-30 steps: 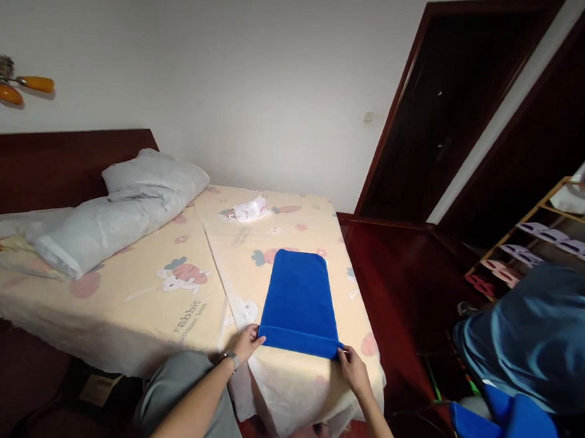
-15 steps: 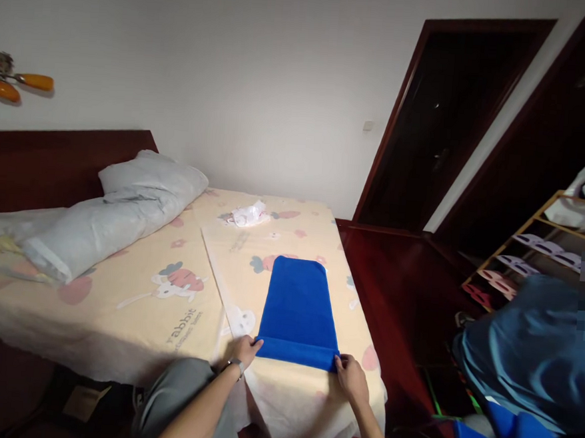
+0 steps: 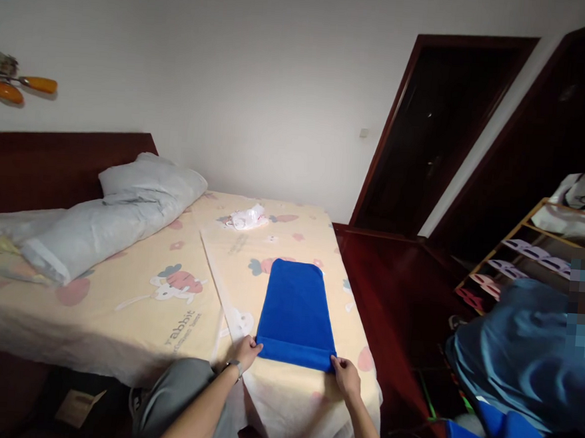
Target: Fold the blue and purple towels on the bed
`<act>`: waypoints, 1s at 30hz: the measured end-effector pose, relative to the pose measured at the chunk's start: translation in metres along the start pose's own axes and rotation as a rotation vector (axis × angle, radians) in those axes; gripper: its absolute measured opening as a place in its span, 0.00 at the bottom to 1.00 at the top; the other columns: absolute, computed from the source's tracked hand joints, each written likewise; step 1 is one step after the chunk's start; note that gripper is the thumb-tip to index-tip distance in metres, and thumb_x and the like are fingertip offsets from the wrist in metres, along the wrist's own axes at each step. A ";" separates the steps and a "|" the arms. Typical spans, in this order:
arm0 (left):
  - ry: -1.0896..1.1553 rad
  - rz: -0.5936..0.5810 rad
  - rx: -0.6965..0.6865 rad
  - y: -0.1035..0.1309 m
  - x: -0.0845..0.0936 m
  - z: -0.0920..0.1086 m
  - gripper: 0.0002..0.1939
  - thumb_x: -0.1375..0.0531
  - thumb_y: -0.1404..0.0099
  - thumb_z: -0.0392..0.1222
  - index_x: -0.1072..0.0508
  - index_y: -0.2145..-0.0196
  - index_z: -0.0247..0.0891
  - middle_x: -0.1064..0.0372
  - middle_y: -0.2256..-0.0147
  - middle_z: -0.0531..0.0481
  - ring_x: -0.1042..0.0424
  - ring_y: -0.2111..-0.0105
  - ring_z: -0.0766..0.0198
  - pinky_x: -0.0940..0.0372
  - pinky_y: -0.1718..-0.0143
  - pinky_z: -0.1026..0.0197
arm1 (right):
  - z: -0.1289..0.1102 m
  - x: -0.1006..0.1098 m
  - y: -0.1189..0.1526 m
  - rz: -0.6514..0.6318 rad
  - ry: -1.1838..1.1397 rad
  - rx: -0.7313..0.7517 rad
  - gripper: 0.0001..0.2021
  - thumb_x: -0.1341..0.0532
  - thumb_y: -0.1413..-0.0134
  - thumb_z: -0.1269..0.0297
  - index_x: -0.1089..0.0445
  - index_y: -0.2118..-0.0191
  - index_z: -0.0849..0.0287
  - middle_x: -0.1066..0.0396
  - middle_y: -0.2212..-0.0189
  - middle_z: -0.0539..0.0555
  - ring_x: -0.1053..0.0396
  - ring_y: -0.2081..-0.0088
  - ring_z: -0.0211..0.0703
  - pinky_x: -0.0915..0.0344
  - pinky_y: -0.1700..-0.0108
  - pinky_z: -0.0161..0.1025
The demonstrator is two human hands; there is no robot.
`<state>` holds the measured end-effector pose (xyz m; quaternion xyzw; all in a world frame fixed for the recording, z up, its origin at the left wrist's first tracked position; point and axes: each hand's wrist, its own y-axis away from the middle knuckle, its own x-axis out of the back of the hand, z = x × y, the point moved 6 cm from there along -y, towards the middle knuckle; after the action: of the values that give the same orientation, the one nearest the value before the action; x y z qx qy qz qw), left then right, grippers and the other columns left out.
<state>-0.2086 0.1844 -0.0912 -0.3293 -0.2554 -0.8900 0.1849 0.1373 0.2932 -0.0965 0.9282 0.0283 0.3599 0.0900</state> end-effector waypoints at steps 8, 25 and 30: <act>0.170 -0.048 0.122 0.008 0.004 -0.024 0.08 0.40 0.38 0.35 0.36 0.62 0.41 0.33 0.75 0.59 0.30 0.77 0.69 0.43 0.75 0.68 | 0.020 0.004 0.025 0.015 -0.190 0.004 0.20 0.42 0.58 0.40 0.34 0.75 0.55 0.28 0.80 0.53 0.27 0.72 0.50 0.34 0.71 0.40; -0.489 -0.125 -0.525 0.054 0.034 -0.005 0.27 0.40 0.48 0.31 0.28 0.51 0.53 0.35 0.48 0.54 0.37 0.47 0.58 0.42 0.46 0.60 | 0.032 -0.010 0.066 -0.116 0.184 0.617 0.29 0.44 0.57 0.66 0.32 0.44 0.53 0.35 0.41 0.57 0.35 0.43 0.55 0.37 0.40 0.50; -0.368 -0.059 -0.432 0.039 0.031 0.003 0.14 0.40 0.41 0.38 0.23 0.56 0.44 0.30 0.51 0.50 0.34 0.49 0.59 0.43 0.44 0.62 | 0.034 -0.010 0.045 -0.149 -0.022 0.437 0.23 0.46 0.44 0.50 0.32 0.47 0.56 0.27 0.48 0.62 0.31 0.46 0.55 0.35 0.41 0.48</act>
<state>-0.2102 0.1500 -0.0553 -0.5094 -0.0984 -0.8542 0.0349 0.1519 0.2424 -0.1193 0.9249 0.1729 0.3275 -0.0864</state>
